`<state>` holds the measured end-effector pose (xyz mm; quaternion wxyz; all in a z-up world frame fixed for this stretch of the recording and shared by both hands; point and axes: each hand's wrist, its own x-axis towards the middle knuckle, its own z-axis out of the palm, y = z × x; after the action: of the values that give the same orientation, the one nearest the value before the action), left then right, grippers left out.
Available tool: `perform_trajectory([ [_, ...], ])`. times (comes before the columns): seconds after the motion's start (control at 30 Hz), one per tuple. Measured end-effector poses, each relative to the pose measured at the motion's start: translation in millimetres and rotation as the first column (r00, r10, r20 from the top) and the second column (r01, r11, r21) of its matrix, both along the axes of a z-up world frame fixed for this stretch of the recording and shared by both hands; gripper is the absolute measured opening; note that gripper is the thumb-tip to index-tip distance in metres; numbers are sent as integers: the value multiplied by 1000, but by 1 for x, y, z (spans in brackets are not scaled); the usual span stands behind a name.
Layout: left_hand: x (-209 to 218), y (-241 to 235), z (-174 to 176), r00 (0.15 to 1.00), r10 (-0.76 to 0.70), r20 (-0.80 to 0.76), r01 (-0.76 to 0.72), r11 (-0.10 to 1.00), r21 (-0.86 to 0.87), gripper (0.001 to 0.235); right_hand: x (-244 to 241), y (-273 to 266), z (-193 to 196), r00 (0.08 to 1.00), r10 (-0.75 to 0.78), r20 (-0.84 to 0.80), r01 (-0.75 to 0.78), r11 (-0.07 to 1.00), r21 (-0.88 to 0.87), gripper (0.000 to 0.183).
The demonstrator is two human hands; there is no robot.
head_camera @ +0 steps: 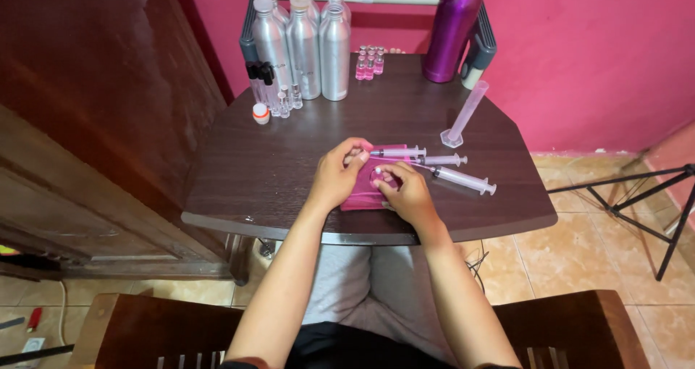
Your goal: The recorder uses syringes to transfer liquids from small glass vials into larger aluminum bottles at a mixing station.
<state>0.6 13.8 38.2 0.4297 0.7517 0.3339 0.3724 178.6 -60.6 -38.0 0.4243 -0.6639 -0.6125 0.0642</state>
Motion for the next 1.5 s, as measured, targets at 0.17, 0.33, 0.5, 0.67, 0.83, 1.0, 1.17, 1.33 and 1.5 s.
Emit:
perform_trajectory([
  [0.17,12,-1,-15,985,-113,131,108,993,45,22,-5,1,-4,989,-94,110,105,990,-93,37],
  [0.33,13,-3,-40,997,-78,6,75,974,214,24,-9,-2,7,992,-90,85,99,990,-99,35],
  [0.5,11,-4,-46,996,-88,23,77,951,300,27,-7,-1,2,995,-95,32,98,990,-98,33],
  [0.67,10,1,-65,995,-32,96,5,964,265,30,14,1,-28,988,-18,-152,19,1000,7,34],
  [0.83,11,6,-81,977,-41,209,13,991,133,31,9,-6,-9,750,250,-612,-227,967,117,56],
  [1.0,7,-5,-57,960,-99,261,7,944,329,28,22,1,-28,842,159,-515,-192,981,-10,22],
  [1.17,8,-4,-62,959,-122,256,-10,888,459,29,19,-1,-27,945,114,-306,-146,986,-84,37],
  [1.33,6,-9,-52,956,-144,256,-1,871,492,20,33,8,-40,814,230,-534,-324,942,-88,35],
  [1.5,7,-9,-54,960,-139,244,1,871,491,19,12,-6,-7,940,122,-319,-177,973,-149,36],
])
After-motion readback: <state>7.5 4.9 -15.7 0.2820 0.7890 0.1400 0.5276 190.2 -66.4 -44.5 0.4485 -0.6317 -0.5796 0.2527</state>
